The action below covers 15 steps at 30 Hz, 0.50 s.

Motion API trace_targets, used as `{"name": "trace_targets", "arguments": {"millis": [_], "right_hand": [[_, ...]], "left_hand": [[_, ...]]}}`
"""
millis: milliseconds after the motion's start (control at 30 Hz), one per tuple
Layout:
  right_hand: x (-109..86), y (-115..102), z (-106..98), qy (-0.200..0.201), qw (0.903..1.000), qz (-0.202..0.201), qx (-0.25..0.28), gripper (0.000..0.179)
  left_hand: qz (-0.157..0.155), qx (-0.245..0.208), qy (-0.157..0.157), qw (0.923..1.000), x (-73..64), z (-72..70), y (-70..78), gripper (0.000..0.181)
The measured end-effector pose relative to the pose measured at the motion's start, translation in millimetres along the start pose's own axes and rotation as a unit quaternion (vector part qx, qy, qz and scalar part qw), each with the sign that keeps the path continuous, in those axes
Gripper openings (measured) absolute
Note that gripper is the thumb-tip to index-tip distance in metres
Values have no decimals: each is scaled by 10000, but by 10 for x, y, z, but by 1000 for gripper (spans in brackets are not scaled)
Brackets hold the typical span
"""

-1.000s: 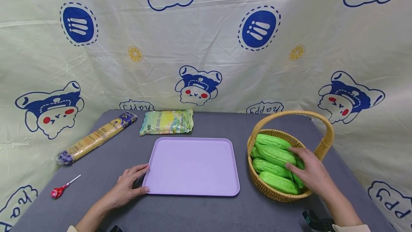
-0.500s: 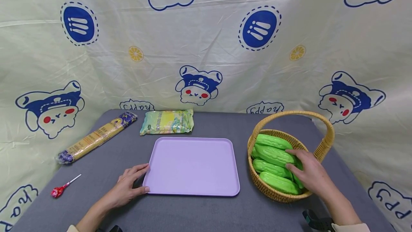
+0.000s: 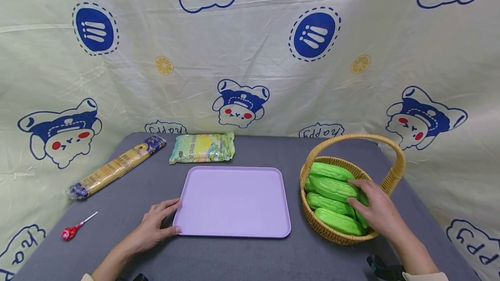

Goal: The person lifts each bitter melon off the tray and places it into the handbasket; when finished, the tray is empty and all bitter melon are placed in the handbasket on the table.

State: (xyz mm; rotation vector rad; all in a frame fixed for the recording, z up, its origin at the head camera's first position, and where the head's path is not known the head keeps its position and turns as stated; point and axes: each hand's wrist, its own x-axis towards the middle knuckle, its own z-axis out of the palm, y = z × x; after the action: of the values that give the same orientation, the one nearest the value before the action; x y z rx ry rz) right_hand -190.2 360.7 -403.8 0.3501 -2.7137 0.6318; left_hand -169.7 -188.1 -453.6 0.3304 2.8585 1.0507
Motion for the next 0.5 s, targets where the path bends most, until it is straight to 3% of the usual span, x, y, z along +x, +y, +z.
{"name": "trace_targets", "arguments": {"millis": [500], "right_hand": [[-30, -341, -9, 488, 9984, -271, 126, 37]], "left_hand": [[7, 144, 81, 9999, -30, -17, 6, 68]]}}
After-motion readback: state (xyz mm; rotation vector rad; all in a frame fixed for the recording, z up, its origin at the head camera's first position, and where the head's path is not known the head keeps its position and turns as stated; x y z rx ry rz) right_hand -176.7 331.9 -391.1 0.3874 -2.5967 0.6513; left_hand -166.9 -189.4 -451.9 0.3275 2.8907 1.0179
